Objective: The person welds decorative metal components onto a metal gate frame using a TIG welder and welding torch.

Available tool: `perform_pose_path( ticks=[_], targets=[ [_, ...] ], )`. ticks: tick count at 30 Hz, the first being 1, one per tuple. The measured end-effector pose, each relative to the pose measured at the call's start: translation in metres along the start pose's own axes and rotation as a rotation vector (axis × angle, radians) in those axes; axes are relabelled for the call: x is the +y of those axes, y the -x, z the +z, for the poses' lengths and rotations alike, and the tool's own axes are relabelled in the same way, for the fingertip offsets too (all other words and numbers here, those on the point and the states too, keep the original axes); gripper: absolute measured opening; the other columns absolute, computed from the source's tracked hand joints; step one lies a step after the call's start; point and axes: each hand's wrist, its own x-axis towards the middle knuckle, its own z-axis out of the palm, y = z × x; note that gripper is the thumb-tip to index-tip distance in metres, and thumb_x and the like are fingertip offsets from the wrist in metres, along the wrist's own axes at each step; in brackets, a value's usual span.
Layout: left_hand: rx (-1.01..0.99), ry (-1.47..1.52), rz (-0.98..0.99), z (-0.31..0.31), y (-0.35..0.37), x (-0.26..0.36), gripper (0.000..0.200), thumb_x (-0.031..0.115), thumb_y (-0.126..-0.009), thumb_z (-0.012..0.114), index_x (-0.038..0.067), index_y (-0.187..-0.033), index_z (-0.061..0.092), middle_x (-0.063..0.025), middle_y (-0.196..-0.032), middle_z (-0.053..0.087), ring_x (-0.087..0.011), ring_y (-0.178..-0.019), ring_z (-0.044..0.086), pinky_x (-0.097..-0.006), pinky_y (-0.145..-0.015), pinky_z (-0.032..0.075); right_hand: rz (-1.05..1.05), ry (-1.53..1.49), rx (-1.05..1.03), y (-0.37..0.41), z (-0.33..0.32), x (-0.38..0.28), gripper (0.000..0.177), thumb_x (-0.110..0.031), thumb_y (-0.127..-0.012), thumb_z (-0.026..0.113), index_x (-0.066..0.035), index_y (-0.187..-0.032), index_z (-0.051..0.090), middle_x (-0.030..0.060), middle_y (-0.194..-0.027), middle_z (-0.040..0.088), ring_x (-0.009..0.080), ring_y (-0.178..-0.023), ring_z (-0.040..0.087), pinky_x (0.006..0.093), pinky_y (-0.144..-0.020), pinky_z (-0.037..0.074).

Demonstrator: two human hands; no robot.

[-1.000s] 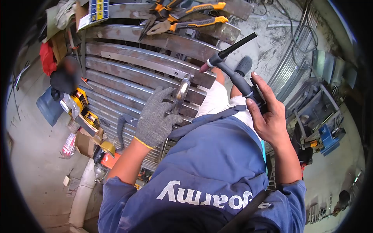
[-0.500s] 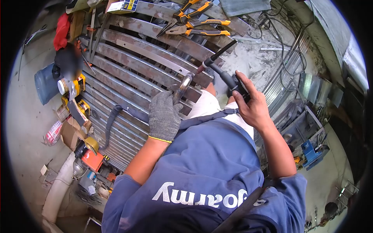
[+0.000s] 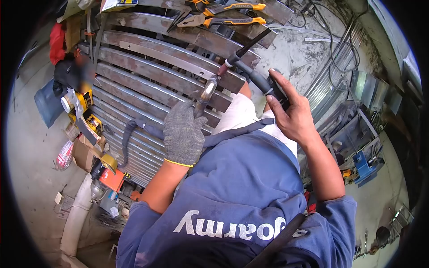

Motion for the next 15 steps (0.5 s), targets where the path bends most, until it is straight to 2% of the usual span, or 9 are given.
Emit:
perform_pose_path(
  ticks=[3,9,15],
  targets=[
    [-0.03,-0.026,0.021,0.0006,0.0013,-0.0035,0.042,0.021,-0.094,0.08,-0.004,-0.127,0.073,-0.0251,-0.132,0.071,-0.0469,-0.127,0.064,-0.0568,-0.113,0.049,0.014,-0.017,-0.013,-0.0008,-0.0018,-0.0015,0.061,-0.012,-0.104,0.073,-0.016,-0.161,0.054,0.0266,-0.106,0.079,0.0476,-0.093,0.078,0.0468,-0.086,0.059],
    [-0.034,-0.025,0.003,0.0005,0.0015,-0.0028,0.045,0.021,-0.094,0.079,-0.003,-0.131,0.071,-0.0256,-0.133,0.07,-0.0465,-0.128,0.064,-0.0566,-0.114,0.048,0.051,-0.046,-0.057,-0.0016,-0.0031,-0.0029,0.062,-0.011,-0.103,0.073,-0.015,-0.162,0.054,0.0256,-0.138,0.074,0.0486,-0.118,0.074,0.0487,-0.099,0.06],
    [-0.039,-0.021,-0.015,-0.0002,0.0005,-0.0014,0.047,0.023,-0.095,0.08,-0.003,-0.133,0.07,-0.0262,-0.133,0.07,-0.0465,-0.129,0.064,-0.0567,-0.114,0.048,0.049,-0.05,-0.057,-0.0015,-0.0023,-0.0042,0.063,-0.009,-0.102,0.074,-0.016,-0.162,0.055,0.0255,-0.136,0.074,0.0492,-0.12,0.073,0.0499,-0.099,0.06]
  ],
)
